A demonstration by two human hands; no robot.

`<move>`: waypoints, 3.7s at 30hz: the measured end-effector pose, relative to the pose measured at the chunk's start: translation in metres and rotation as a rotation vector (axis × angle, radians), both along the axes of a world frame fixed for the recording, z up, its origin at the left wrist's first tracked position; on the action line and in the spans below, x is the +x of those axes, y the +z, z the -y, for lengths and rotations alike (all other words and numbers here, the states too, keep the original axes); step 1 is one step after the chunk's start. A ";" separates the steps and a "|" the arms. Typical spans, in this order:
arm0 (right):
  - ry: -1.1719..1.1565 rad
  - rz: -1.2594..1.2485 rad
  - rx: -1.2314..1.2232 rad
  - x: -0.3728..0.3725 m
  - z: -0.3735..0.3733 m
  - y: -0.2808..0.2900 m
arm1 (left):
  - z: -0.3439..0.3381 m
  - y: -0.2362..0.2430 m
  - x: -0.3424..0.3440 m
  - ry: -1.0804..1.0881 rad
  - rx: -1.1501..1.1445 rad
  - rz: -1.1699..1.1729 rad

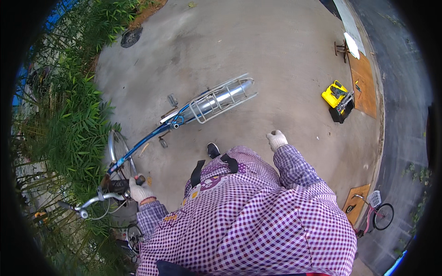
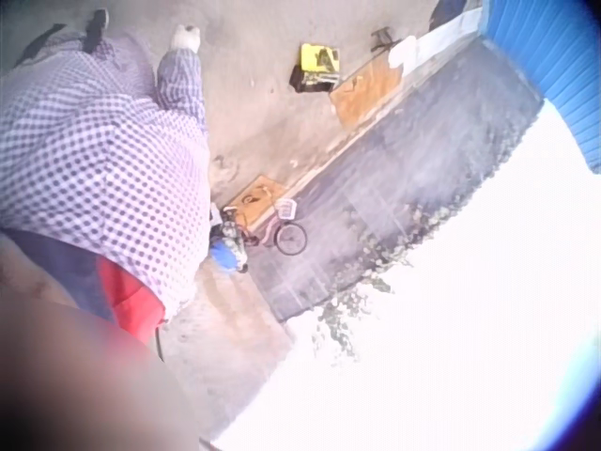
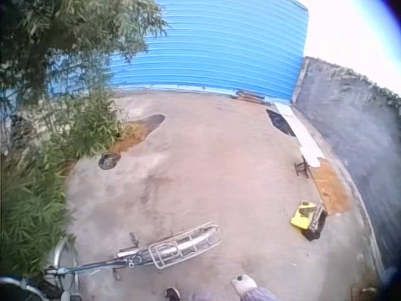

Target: The person moves a blue bicycle into position, flips it upside down, and uses a wrench to loosen and tighten the rear wheel axle nuts. The person also handles a pair of pliers and a screwdriver while working on the rear wheel area.

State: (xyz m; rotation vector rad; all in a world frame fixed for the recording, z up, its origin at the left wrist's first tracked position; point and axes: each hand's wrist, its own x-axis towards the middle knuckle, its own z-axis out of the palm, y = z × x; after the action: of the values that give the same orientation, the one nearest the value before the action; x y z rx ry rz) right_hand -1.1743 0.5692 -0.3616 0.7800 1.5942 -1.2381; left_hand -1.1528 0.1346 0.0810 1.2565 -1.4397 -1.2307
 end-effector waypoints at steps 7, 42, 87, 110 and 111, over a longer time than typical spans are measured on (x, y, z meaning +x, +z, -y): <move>0.153 -0.235 -0.184 -0.014 0.121 0.094 | 0.111 0.053 0.000 0.050 -0.035 -0.163; -0.120 0.074 -0.414 0.074 0.257 0.243 | 0.077 0.095 -0.054 -0.438 0.225 0.051; -1.205 0.417 0.085 -0.081 -0.036 0.104 | -0.176 0.048 -0.265 -1.284 0.056 0.957; -1.287 0.608 0.184 -0.119 -0.379 -0.098 | -0.535 -0.031 -0.657 -1.191 -1.693 1.648; -1.215 0.650 0.194 -0.168 -0.385 -0.105 | -0.536 -0.040 -0.716 -1.218 -1.729 1.600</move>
State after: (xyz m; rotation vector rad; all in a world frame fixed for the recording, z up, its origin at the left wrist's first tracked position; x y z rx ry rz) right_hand -1.3426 0.9538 -0.4670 2.1886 0.6164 -1.3579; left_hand -1.8690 0.6704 0.0411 -0.3902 -3.1700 1.2081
